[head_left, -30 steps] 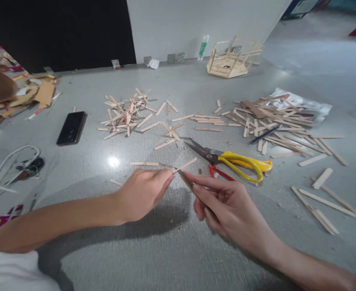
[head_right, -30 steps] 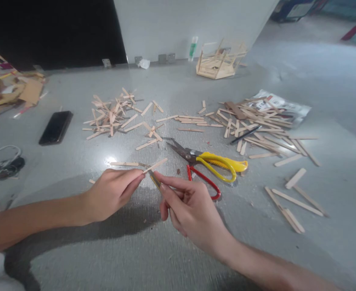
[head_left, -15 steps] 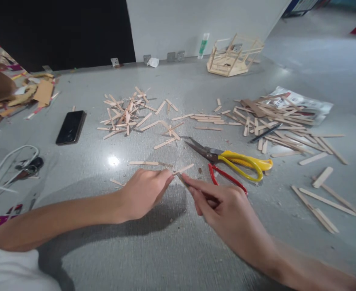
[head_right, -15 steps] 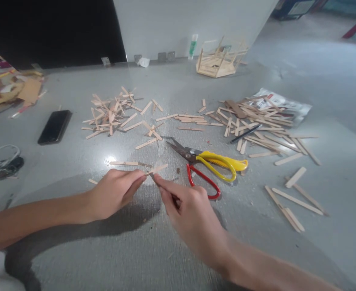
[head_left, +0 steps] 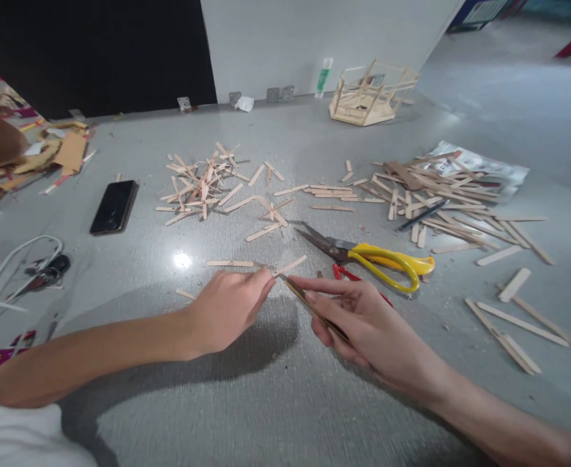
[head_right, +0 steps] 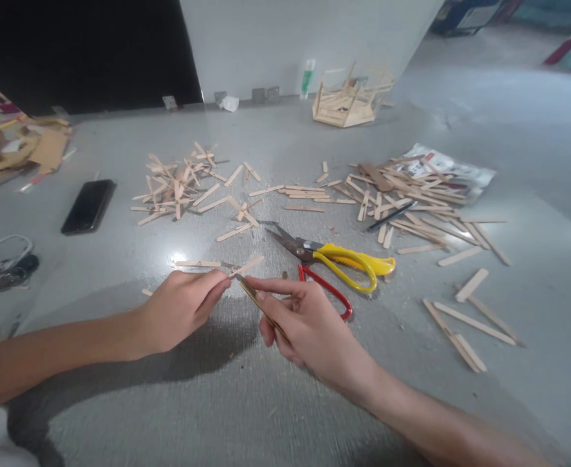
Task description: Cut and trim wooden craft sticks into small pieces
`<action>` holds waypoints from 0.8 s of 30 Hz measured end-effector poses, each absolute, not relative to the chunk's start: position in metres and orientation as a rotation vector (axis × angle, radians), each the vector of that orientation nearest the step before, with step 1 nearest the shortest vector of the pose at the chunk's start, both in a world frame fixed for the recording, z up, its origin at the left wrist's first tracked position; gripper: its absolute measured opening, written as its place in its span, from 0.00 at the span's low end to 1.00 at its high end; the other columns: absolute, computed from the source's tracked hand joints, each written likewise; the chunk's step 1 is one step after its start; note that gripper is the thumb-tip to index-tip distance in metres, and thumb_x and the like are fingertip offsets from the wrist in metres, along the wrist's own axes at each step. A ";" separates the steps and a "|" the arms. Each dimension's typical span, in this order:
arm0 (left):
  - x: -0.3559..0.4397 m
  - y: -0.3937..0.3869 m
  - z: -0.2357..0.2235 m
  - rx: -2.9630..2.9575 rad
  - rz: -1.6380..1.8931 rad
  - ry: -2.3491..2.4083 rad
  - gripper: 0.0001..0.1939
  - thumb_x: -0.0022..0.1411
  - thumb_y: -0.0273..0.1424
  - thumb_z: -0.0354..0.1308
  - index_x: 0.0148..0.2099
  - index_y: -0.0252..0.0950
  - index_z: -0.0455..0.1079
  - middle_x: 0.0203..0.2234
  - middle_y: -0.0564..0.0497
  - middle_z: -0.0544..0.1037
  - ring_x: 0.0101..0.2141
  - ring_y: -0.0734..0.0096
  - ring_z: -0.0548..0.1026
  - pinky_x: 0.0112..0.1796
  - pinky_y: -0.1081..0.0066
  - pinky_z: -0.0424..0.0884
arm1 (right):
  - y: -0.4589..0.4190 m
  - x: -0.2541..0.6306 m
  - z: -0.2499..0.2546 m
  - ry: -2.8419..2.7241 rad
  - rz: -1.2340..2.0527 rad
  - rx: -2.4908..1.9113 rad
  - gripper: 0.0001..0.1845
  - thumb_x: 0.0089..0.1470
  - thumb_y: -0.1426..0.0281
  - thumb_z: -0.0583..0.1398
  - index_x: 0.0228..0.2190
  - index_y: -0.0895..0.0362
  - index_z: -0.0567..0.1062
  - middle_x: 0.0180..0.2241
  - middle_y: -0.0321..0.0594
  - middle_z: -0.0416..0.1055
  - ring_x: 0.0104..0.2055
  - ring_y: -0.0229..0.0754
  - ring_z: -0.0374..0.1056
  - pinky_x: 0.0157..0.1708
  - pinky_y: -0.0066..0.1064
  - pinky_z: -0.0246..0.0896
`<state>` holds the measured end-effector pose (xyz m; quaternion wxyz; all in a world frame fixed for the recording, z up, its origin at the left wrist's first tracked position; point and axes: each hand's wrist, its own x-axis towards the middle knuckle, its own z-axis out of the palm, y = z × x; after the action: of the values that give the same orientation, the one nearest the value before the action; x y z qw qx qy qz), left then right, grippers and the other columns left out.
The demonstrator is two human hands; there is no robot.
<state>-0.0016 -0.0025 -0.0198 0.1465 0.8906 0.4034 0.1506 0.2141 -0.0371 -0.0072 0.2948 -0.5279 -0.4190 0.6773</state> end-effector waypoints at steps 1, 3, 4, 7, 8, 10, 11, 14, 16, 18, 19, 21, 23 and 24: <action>-0.002 -0.003 -0.020 2.567 0.417 1.159 0.18 0.77 0.30 0.40 0.34 0.37 0.64 0.19 0.56 0.66 0.19 0.74 0.62 0.25 0.70 0.56 | -0.038 0.213 -0.010 -1.150 1.775 -1.430 0.31 0.58 0.55 0.63 0.57 0.60 0.77 0.15 0.30 0.66 0.11 0.29 0.47 0.11 0.22 0.40; -0.002 -0.003 -0.020 2.570 0.380 1.159 0.17 0.77 0.30 0.40 0.35 0.37 0.64 0.19 0.56 0.66 0.19 0.73 0.63 0.25 0.70 0.55 | -0.040 0.210 -0.015 -1.251 1.669 -1.477 0.29 0.59 0.56 0.62 0.56 0.60 0.78 0.14 0.30 0.65 0.12 0.30 0.48 0.11 0.23 0.42; -0.002 -0.003 -0.021 2.570 0.359 1.158 0.17 0.77 0.29 0.41 0.35 0.37 0.64 0.19 0.56 0.66 0.19 0.73 0.63 0.24 0.70 0.55 | -0.042 0.210 -0.019 -1.322 1.592 -1.489 0.28 0.60 0.57 0.61 0.55 0.60 0.79 0.14 0.30 0.65 0.13 0.31 0.49 0.12 0.24 0.44; -0.004 -0.003 -0.026 2.578 0.316 1.132 0.15 0.76 0.29 0.42 0.35 0.38 0.64 0.18 0.56 0.66 0.17 0.72 0.61 0.23 0.70 0.53 | -0.046 0.210 -0.028 -1.602 1.286 -1.493 0.24 0.64 0.61 0.59 0.54 0.60 0.80 0.16 0.30 0.63 0.17 0.33 0.53 0.16 0.25 0.50; -0.005 -0.003 -0.029 2.585 0.306 1.111 0.15 0.75 0.28 0.42 0.35 0.38 0.63 0.18 0.56 0.65 0.17 0.72 0.61 0.23 0.69 0.52 | -0.047 0.210 -0.030 -1.701 1.171 -1.489 0.23 0.64 0.62 0.58 0.53 0.60 0.81 0.16 0.31 0.63 0.18 0.33 0.53 0.18 0.25 0.52; -0.005 -0.003 -0.033 2.613 0.299 1.070 0.14 0.74 0.27 0.41 0.36 0.38 0.63 0.18 0.55 0.66 0.17 0.70 0.61 0.22 0.68 0.51 | -0.049 0.211 -0.032 -1.856 0.978 -1.479 0.21 0.66 0.64 0.57 0.53 0.60 0.81 0.17 0.31 0.65 0.19 0.33 0.54 0.20 0.26 0.54; -0.005 -0.003 -0.035 2.634 0.295 1.055 0.14 0.74 0.26 0.41 0.36 0.38 0.64 0.18 0.55 0.66 0.18 0.69 0.62 0.23 0.67 0.52 | -0.050 0.212 -0.032 -1.901 0.904 -1.473 0.21 0.66 0.66 0.56 0.53 0.60 0.81 0.17 0.32 0.66 0.18 0.33 0.54 0.21 0.26 0.55; -0.005 -0.003 -0.036 2.696 0.274 1.053 0.15 0.74 0.26 0.39 0.37 0.37 0.64 0.19 0.53 0.68 0.19 0.68 0.63 0.23 0.67 0.53 | -0.051 0.212 -0.032 -1.964 0.754 -1.457 0.20 0.67 0.68 0.55 0.52 0.61 0.82 0.17 0.33 0.69 0.17 0.33 0.53 0.21 0.26 0.55; -0.005 -0.003 -0.036 2.711 0.261 1.052 0.16 0.74 0.26 0.38 0.36 0.37 0.64 0.19 0.54 0.68 0.19 0.68 0.63 0.23 0.67 0.53 | -0.052 0.211 -0.035 -1.976 0.674 -1.444 0.20 0.66 0.69 0.55 0.52 0.61 0.82 0.17 0.34 0.70 0.16 0.32 0.53 0.21 0.26 0.55; -0.005 -0.002 -0.035 2.691 0.262 1.052 0.16 0.75 0.27 0.38 0.36 0.36 0.64 0.18 0.55 0.66 0.18 0.70 0.61 0.23 0.68 0.51 | -0.051 0.211 -0.037 -1.974 0.665 -1.425 0.20 0.66 0.69 0.55 0.52 0.60 0.82 0.18 0.35 0.70 0.16 0.32 0.54 0.21 0.26 0.55; -0.005 -0.001 -0.035 2.663 0.268 1.065 0.16 0.75 0.28 0.39 0.36 0.36 0.64 0.18 0.56 0.65 0.18 0.71 0.60 0.23 0.68 0.51 | -0.050 0.212 -0.038 -1.962 0.714 -1.419 0.21 0.66 0.69 0.55 0.52 0.60 0.82 0.17 0.34 0.69 0.16 0.32 0.54 0.21 0.26 0.55; -0.004 0.001 -0.033 2.565 0.306 1.119 0.17 0.76 0.30 0.40 0.36 0.36 0.64 0.18 0.56 0.65 0.18 0.72 0.61 0.23 0.69 0.52 | -0.046 0.214 -0.036 -1.895 0.910 -1.435 0.21 0.66 0.66 0.55 0.52 0.60 0.81 0.16 0.33 0.68 0.16 0.32 0.55 0.20 0.25 0.55; -0.003 0.003 -0.029 2.428 0.391 1.184 0.16 0.76 0.31 0.42 0.35 0.35 0.65 0.19 0.56 0.67 0.19 0.74 0.63 0.24 0.71 0.54 | -0.041 0.217 -0.030 -1.775 1.126 -1.484 0.22 0.66 0.63 0.56 0.53 0.60 0.80 0.15 0.31 0.67 0.16 0.32 0.55 0.18 0.24 0.53; -0.002 0.004 -0.027 2.350 0.446 1.200 0.16 0.76 0.31 0.43 0.35 0.35 0.66 0.19 0.57 0.67 0.19 0.75 0.63 0.25 0.72 0.56 | -0.039 0.219 -0.026 -1.716 1.200 -1.503 0.23 0.65 0.61 0.57 0.54 0.60 0.80 0.15 0.31 0.67 0.15 0.32 0.55 0.16 0.24 0.52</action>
<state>-0.0021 0.0039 -0.0267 0.2305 0.8545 0.4364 0.1620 0.2193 -0.0390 -0.0261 0.2784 -0.5601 -0.6393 0.4473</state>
